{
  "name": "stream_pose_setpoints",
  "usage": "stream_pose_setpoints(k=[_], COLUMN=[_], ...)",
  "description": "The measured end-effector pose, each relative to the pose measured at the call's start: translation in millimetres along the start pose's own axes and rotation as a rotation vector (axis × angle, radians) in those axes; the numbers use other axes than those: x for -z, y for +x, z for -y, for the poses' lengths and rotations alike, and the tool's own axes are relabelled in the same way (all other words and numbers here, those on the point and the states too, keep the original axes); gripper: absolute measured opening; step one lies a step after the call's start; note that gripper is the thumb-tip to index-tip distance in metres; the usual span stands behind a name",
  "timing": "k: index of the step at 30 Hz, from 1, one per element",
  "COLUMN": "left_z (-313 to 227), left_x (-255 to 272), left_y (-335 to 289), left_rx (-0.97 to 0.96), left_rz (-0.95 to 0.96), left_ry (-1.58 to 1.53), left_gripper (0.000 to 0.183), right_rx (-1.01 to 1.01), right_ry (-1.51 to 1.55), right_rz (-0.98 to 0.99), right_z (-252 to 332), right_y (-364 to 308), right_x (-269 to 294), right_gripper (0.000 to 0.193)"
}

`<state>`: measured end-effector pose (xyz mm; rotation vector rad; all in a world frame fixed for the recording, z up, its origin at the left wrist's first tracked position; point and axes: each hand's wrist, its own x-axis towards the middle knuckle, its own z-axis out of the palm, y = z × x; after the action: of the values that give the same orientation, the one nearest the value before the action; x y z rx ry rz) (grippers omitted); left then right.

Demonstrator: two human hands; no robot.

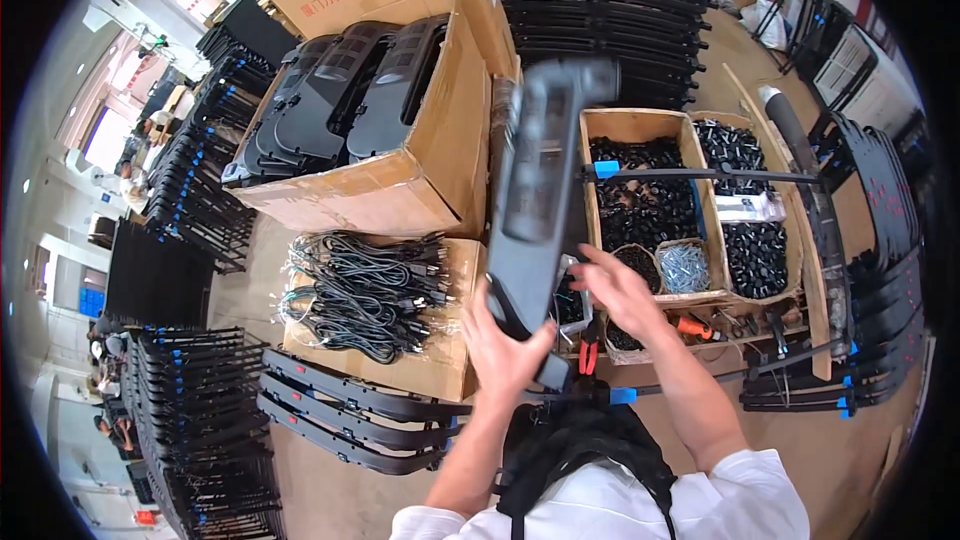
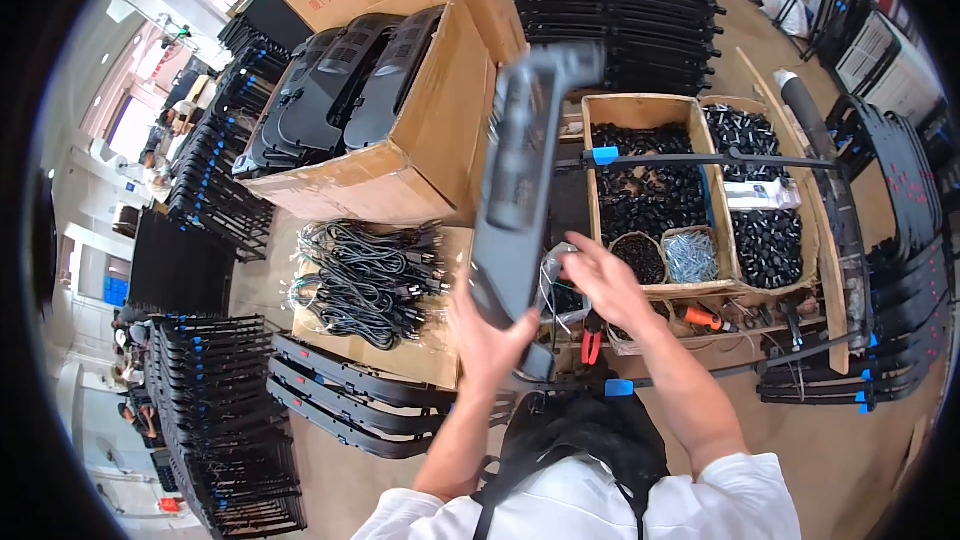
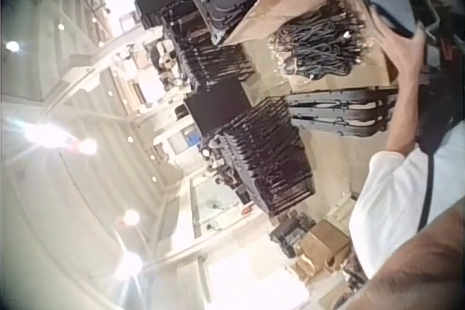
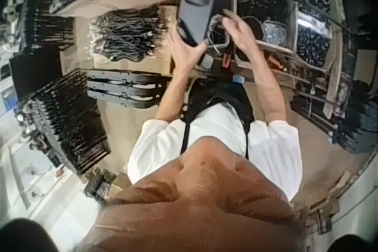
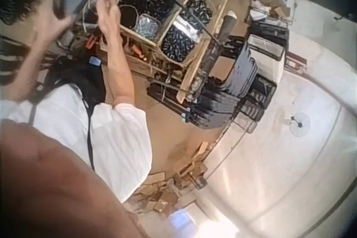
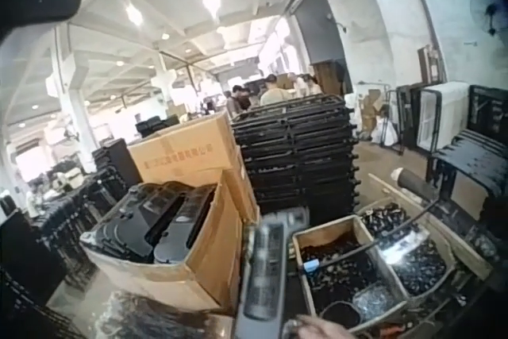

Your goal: Assemble the handles and housing components of an electric lawn mower, including routing electrical wires.

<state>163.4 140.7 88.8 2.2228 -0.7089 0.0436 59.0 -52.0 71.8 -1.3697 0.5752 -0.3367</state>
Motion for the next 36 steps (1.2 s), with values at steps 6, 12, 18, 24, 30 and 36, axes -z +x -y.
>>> stream_pose_setpoints(k=[6, 12, 18, 24, 30, 36], left_z=[49.1, 56.3, 43.8, 37.6, -2.4, -19.9], left_x=[-43.3, -66.0, -69.1, -80.5, -76.7, -243.7], left_y=[-82.7, -98.3, -103.1, -100.7, -67.2, -63.4], left_rx=[0.194, 0.24, 0.288, 0.209, -0.026, -0.434], left_rz=[0.05, 0.11, 0.147, 0.13, 0.15, 0.979], left_ry=[0.127, 0.233, 0.3, 0.322, 0.203, 0.106], left_gripper=[0.109, 0.111, 0.111, 0.113, 0.059, 0.023], right_rx=[0.012, -0.157, -0.205, -0.259, -0.344, -0.755], right_ry=[-0.015, 0.139, 0.147, -0.043, -0.018, 0.188], right_rz=[0.11, 0.114, 0.132, 0.163, 0.251, 0.307], right_z=[-98.7, -140.4, -145.0, -138.5, -39.9, -86.2], right_y=[45.5, 53.2, 48.5, 39.3, -95.1, -246.5], right_x=[-48.1, -41.4, -31.9, 12.9, 157.3, 229.6], right_gripper=[0.035, 0.033, 0.034, 0.079, 0.038, 0.033])
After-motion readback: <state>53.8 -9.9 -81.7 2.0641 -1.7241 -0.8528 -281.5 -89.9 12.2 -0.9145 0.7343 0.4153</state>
